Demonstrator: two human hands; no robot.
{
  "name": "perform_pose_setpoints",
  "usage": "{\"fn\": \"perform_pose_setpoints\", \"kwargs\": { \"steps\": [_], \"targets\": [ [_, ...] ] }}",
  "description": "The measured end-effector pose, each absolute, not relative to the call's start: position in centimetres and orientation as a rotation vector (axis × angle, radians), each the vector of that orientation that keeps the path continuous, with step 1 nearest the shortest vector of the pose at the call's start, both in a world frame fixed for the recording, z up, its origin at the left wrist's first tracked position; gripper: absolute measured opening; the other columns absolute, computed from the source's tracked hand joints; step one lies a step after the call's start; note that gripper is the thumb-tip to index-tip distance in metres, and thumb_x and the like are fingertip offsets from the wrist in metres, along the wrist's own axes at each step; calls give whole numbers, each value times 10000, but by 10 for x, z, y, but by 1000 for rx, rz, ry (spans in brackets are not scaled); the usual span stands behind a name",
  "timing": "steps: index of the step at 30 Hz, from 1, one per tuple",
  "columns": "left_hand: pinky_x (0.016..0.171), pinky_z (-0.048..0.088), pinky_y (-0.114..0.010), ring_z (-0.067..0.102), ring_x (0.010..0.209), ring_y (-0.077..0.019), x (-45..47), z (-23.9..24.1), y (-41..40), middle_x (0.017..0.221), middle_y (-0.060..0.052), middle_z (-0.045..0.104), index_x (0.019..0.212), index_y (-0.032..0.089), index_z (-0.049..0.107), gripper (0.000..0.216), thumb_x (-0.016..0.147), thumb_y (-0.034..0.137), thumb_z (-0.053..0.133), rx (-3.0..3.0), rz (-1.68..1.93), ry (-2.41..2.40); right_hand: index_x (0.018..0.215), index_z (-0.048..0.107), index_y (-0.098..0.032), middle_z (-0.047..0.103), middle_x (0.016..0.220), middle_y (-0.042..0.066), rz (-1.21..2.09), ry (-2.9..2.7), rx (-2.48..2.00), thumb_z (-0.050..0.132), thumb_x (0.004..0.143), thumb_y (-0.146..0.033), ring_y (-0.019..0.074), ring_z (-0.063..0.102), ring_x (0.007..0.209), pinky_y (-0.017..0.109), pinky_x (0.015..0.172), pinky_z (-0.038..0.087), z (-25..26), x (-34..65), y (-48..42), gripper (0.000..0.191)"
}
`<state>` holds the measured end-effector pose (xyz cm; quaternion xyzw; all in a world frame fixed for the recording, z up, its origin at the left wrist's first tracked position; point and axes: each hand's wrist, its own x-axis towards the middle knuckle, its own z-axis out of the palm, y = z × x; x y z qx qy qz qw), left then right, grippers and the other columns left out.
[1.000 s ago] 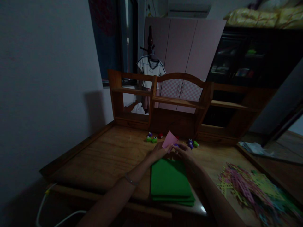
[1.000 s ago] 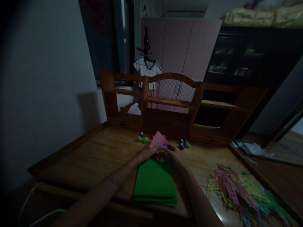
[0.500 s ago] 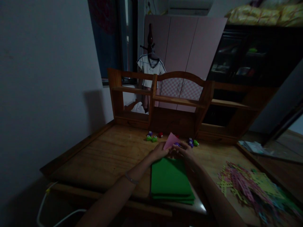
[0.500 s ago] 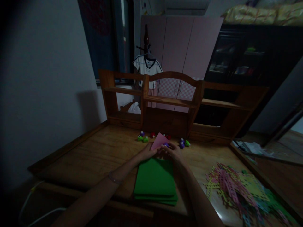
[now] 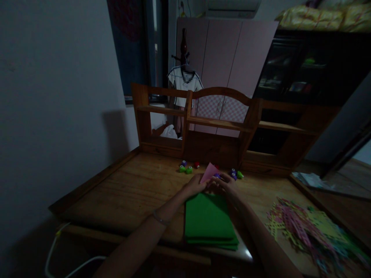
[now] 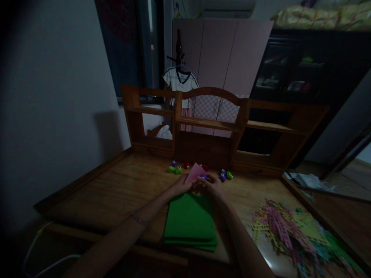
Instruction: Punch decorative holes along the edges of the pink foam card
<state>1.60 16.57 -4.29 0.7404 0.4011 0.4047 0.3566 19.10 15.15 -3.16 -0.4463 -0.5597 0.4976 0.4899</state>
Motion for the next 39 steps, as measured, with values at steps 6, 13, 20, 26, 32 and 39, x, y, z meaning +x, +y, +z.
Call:
{"fn": "perform_pose_setpoints", "kwargs": {
  "steps": [6,13,20,26,32,39],
  "targets": [
    [611,466,-247,623,742,-196,17,-46,166,844,-78,684,988,114,664,406,828,452,506,1905,1048,1084,845,658,-222,658,785,40,1132,-1388,-1087,732,649,-525,206,607,671,281,545,434,-31,191,152,367],
    [616,464,-253,624,781,-210,16,-47,167,880,-90,681,1024,109,656,489,829,523,482,1909,1014,1068,878,659,-250,665,790,32,1156,-1367,-1092,725,662,-508,200,606,651,281,533,431,-36,190,154,343],
    [607,459,-244,618,748,-200,16,-47,167,845,-82,684,965,98,670,409,834,443,493,1919,988,1112,859,651,-191,637,723,36,1117,-1398,-1107,734,664,-496,185,581,627,254,518,410,-41,194,158,371],
    [618,465,-243,628,766,-205,14,-46,167,876,-86,689,994,107,667,359,827,385,515,1930,1000,1042,885,654,-208,647,729,41,1138,-1376,-1122,721,651,-529,191,582,594,266,492,419,-44,193,160,403],
    [624,464,-248,628,768,-208,15,-46,167,861,-84,693,989,117,676,356,825,392,521,1943,1016,1067,886,650,-199,641,729,37,1102,-1410,-1121,706,679,-521,186,586,605,258,501,427,-47,195,162,387],
    [574,427,-212,613,707,-182,15,-48,169,797,-70,688,953,112,687,327,828,366,522,1976,1006,1048,893,655,-201,646,726,37,1119,-1421,-1106,708,685,-509,185,593,610,260,509,432,-47,195,163,375]
  ]
}}
